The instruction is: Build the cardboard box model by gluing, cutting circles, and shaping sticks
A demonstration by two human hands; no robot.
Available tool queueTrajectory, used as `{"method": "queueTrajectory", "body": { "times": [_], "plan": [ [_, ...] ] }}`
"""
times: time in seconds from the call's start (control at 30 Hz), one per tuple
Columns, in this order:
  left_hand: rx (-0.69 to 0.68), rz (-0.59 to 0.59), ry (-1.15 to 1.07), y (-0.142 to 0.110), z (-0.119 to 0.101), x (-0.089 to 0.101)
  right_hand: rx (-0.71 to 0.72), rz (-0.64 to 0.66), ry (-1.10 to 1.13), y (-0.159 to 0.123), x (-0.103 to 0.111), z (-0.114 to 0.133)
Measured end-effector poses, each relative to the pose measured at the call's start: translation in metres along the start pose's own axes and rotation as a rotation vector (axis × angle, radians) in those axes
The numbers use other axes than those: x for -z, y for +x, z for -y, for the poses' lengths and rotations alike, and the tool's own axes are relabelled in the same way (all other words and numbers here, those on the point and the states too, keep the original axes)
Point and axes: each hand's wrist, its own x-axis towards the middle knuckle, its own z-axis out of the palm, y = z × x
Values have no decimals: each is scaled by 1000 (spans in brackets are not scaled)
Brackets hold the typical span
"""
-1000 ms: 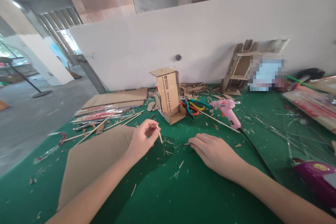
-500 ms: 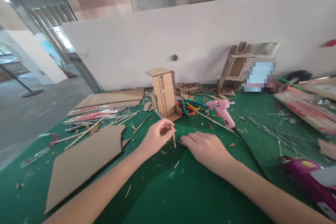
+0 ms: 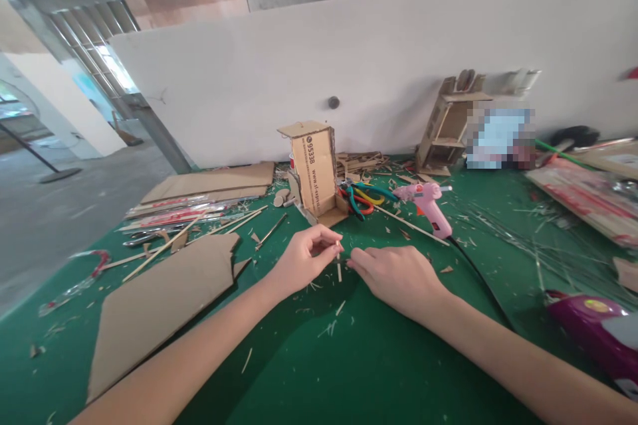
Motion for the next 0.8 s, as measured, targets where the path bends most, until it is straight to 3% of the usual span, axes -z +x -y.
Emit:
{"method": "queueTrajectory", "body": {
  "times": [0.17, 0.37, 0.53, 0.7, 0.8],
  "plan": [
    [-27, -35, -24, -1, 1, 0, 75, 64, -1, -1, 1, 0],
    [-31, -52, -1, 0, 5, -1, -24, -5, -49, 0, -1, 2],
    [-26, -83, 5, -1, 6, -2, 51, 76, -29, 0, 2, 2],
    [-36, -69, 22, 0, 7, -2, -21, 22, -69, 3, 2, 3],
    [-27, -80, 23, 0, 8, -2, 17, 56, -61, 3, 2, 4]
  ]
}}
